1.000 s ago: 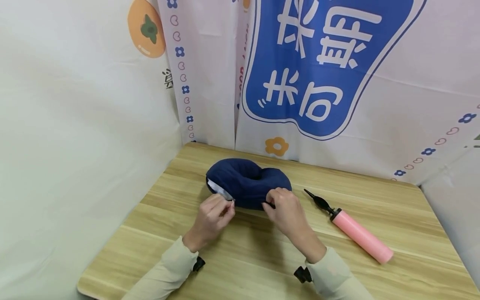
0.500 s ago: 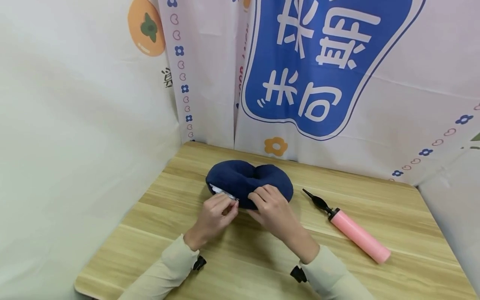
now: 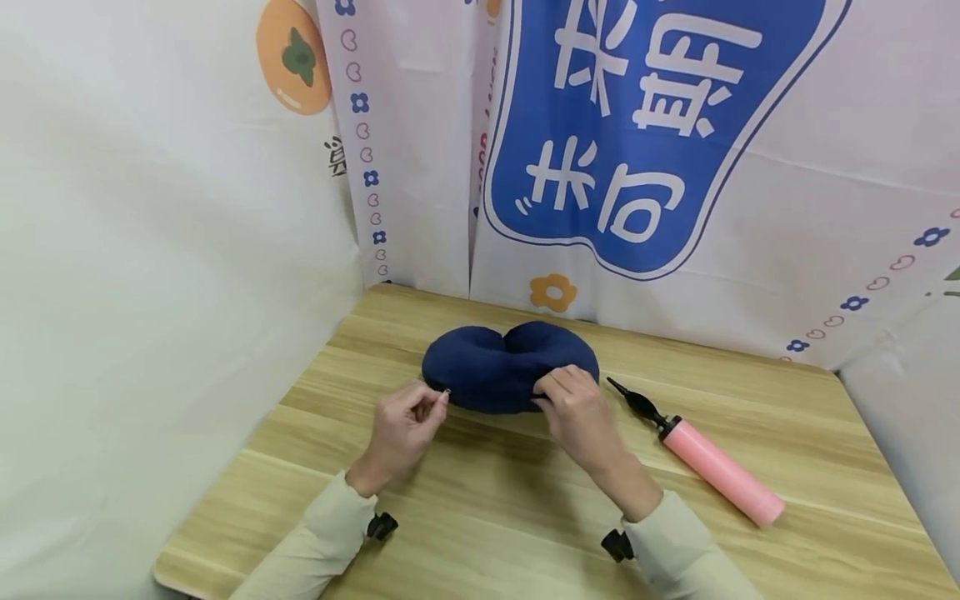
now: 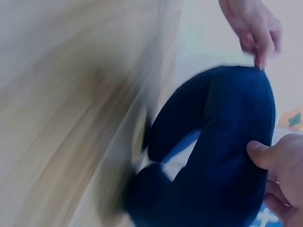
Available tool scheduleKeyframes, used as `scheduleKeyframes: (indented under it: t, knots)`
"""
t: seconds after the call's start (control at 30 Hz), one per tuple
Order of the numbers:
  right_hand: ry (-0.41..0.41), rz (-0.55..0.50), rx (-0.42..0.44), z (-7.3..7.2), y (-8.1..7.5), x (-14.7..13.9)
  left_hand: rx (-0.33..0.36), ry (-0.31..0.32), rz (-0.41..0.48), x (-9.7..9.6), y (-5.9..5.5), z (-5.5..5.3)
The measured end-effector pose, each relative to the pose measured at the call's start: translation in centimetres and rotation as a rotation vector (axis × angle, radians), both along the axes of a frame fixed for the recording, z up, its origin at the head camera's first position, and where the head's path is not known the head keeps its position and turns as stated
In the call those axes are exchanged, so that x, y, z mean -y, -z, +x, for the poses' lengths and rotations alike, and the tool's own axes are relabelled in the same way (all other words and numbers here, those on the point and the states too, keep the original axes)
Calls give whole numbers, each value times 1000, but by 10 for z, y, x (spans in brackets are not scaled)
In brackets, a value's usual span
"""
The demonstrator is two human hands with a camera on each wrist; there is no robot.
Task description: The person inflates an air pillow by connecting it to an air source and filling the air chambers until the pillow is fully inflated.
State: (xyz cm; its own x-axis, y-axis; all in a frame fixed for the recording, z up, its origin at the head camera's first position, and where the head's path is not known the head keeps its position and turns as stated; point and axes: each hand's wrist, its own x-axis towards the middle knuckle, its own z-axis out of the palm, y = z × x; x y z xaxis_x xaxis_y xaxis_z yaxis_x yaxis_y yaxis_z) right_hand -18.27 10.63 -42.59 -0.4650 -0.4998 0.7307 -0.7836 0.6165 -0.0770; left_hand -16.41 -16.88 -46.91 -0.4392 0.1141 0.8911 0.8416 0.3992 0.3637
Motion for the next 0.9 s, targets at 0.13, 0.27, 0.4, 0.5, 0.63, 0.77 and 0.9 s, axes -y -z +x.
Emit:
scheduleKeyframes:
  t: [0.13,0.27,0.4,0.5,0.63,0.77,0.9]
  knots:
    - [-29,33,59,2,2,-6,34,7,-37,2,0,2]
    - [-111,54,15,9,3,7,40,30,-106,-3,-3,4]
    - [-100,111,-52,13,7,21,44,53,-198,-9,-8,7]
    - [-71,148,-80,15,9,23,46,65,-240,-10,-10,9]
    - [-91,160,-101,17,11,20,66,74,-220,-2,-11,10]
    - [-149,152,-133,17,14,18,94,87,-191,9,-11,8]
    - [-164,192,-163,16,20,17,206,83,-260,16,-10,8]
